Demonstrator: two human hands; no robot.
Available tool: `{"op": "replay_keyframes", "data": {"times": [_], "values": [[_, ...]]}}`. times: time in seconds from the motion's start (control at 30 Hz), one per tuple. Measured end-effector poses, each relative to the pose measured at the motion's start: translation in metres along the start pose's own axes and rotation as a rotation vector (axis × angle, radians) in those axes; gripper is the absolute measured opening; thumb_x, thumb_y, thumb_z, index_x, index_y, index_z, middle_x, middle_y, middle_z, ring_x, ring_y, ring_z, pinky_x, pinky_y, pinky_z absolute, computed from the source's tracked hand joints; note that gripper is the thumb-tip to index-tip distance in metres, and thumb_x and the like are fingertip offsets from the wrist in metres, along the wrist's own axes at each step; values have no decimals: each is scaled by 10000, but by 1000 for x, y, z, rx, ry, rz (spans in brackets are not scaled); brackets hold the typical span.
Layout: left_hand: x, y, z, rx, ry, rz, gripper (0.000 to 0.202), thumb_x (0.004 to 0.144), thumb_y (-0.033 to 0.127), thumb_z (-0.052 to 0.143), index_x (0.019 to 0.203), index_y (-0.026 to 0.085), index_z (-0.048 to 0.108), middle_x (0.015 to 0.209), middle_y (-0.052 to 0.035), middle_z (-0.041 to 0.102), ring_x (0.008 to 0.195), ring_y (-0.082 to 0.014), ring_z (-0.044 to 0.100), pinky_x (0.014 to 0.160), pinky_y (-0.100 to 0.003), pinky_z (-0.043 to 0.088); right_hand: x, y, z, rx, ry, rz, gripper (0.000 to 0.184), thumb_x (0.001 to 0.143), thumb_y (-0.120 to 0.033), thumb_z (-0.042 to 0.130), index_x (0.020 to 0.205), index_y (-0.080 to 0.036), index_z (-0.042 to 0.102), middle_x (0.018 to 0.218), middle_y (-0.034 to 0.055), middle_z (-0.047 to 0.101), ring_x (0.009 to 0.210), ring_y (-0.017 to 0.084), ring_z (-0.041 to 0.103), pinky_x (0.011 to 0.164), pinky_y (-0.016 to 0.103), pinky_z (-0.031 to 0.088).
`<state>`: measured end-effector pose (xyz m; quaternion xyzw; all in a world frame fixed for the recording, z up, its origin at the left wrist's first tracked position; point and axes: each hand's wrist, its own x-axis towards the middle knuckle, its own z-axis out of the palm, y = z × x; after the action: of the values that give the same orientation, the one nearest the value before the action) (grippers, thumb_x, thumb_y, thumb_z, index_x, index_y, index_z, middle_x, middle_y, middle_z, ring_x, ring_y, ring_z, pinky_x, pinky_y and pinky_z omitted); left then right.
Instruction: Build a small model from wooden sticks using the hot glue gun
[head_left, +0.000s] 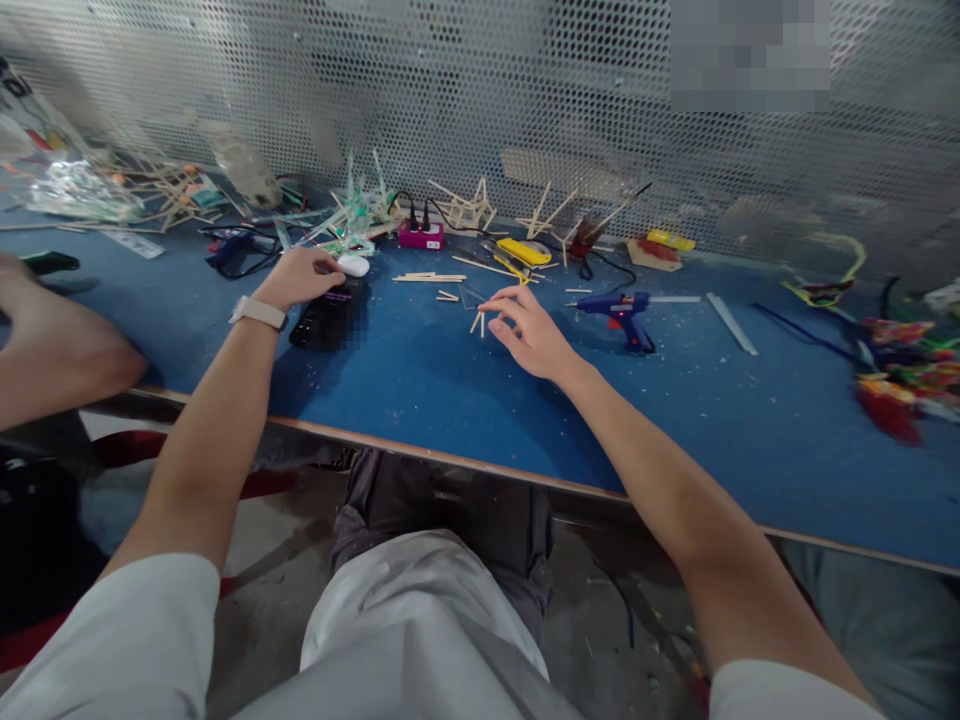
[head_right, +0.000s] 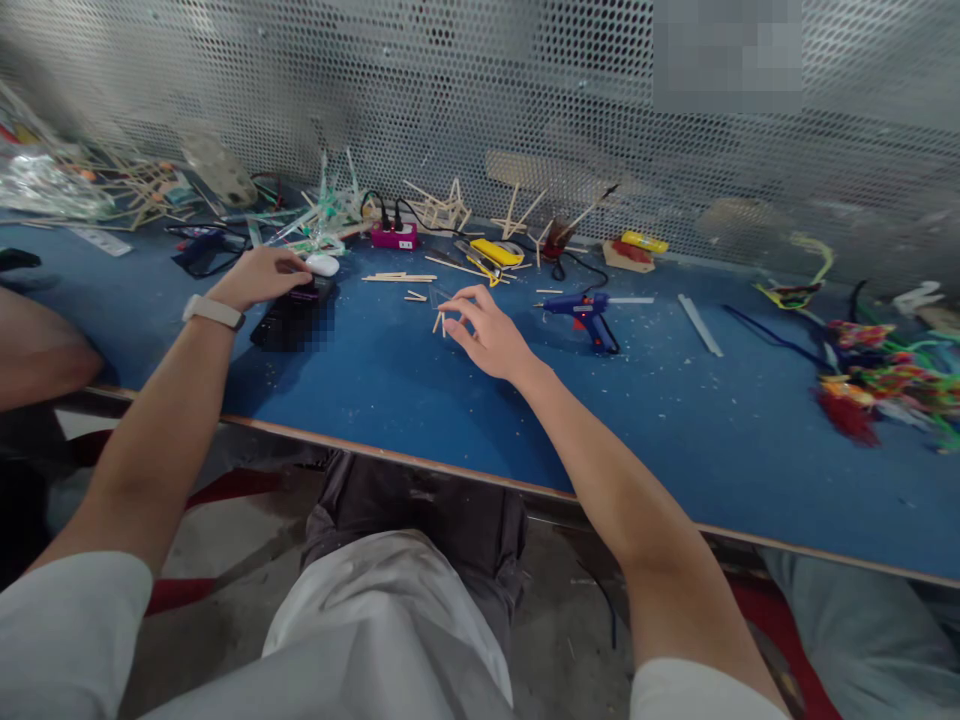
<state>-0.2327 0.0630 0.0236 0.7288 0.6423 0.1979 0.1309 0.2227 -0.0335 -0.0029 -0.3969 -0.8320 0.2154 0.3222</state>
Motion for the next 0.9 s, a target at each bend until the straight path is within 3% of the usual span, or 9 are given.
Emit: {"op": "replay_keyframes", "data": {"times": [0.27,0.33,0.47,0.6,0.7,0.77,0.9], "values": [[2,-2,1,-36,-7,-1,383,901,481,742,1123,205,888,1159,-115,878,1164,-329,805,1144,-472,610,-1,0,0,5,13,-9,734,1121,-905,454,1438,-321,767,1512,150,634,1147,292,729,851,477,701],[4,-8,-1,-92,-54,22,528,876,527,768,1253,168,855,1244,-149,866,1200,-331,795,1175,-489,607,-1,-1,0,4,12,-4,735,1118,-909,453,1436,-326,770,1512,150,637,1153,297,730,847,479,702],[3,-22,-15,-150,-254,110,1215,715,750,876,1651,25,603,1642,-301,690,1537,-404,660,1351,-543,504,-1,-2,-1,-4,10,-2,746,1120,-911,444,1439,-322,772,1521,153,636,1167,298,737,866,483,704],[-7,-27,-33,-95,-445,175,1606,614,832,957,1897,133,290,1938,-254,394,1798,-436,419,1473,-548,352,0,-3,0,-5,-2,8,755,1125,-904,444,1453,-306,767,1533,160,626,1133,284,743,867,478,699],[-13,-26,-40,73,-530,205,1664,566,876,967,1941,272,250,2016,-147,248,1857,-448,309,1506,-536,279,0,-3,-1,-2,-21,18,780,1124,-906,435,1465,-283,760,1546,174,611,1150,290,745,865,473,700],[-15,-26,-41,133,-575,193,1660,554,870,968,1943,310,252,2030,-109,194,1877,-443,256,1516,-539,248,0,-3,-1,-10,-26,17,783,1125,-906,431,1462,-279,757,1544,175,610,1155,292,746,880,477,701],[-15,-27,-39,167,-576,229,1704,568,811,981,1948,194,194,2026,-176,135,1871,-464,254,1517,-553,243,-1,-3,-2,-17,-14,3,736,1136,-889,433,1452,-307,755,1527,157,624,1136,283,740,886,473,702]]}}
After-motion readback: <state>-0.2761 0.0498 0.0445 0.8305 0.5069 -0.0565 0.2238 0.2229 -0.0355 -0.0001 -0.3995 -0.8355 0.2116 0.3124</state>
